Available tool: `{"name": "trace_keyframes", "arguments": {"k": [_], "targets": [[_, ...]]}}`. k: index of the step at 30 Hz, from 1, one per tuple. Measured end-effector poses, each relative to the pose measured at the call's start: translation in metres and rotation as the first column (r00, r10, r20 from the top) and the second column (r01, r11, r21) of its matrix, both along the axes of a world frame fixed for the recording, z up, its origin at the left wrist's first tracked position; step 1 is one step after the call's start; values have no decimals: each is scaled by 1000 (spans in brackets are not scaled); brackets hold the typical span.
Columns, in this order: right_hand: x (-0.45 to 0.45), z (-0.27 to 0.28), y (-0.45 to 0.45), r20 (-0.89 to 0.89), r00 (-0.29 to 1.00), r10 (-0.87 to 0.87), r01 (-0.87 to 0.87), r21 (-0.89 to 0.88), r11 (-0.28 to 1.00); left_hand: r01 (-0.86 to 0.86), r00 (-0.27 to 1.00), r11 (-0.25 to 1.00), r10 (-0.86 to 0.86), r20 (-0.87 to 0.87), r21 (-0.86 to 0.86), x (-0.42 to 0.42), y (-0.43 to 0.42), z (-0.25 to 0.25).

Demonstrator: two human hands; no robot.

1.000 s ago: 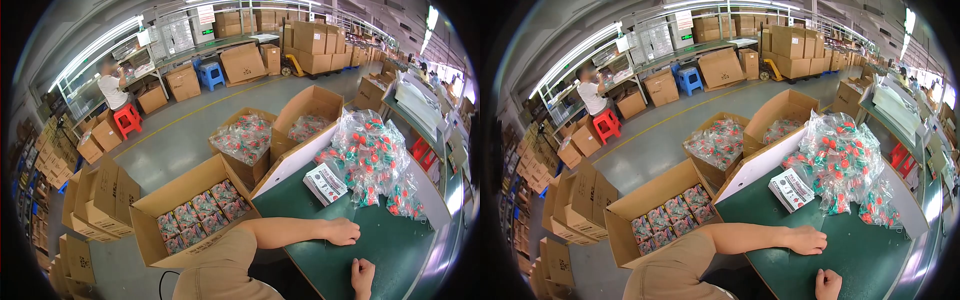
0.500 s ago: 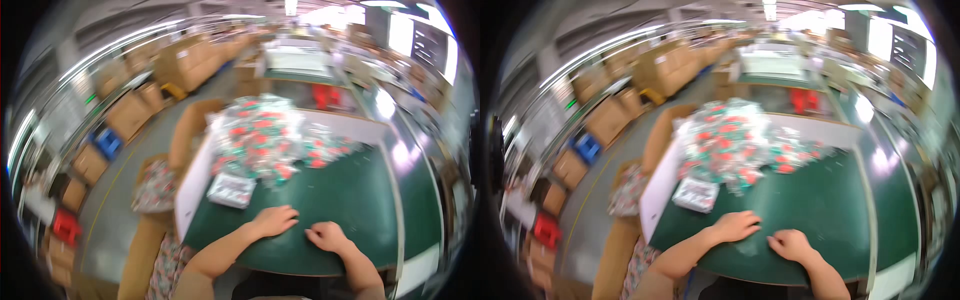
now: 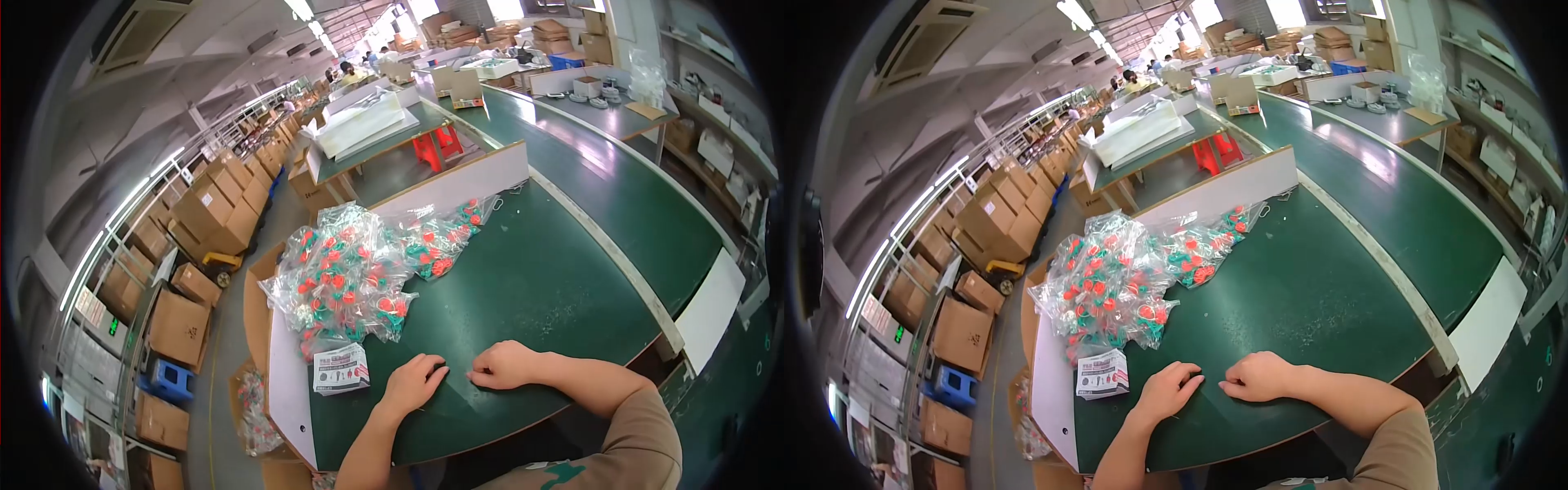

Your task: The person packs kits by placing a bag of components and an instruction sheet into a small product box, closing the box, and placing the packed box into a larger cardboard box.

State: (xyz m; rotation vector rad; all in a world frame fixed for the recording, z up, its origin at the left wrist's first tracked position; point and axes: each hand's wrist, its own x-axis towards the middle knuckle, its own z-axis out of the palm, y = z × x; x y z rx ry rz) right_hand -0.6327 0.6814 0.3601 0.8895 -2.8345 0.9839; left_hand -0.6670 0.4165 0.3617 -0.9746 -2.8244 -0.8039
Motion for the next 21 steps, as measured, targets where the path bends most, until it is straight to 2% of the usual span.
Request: {"name": "trace_keyframes", "arguments": {"k": [7, 11, 21], "targets": [[0, 1, 2, -16, 1000, 21, -21, -5, 1000, -113, 985, 994, 111, 131, 3, 2, 4, 9], [1, 3, 1, -13, 1000, 20, -20, 0, 1000, 1, 1000, 1000, -1, -10, -5, 1, 1, 5], [0, 8, 1, 22, 999, 23, -24, 50, 998, -4, 1000, 1000, 4, -19, -10, 2, 0, 4]]}}
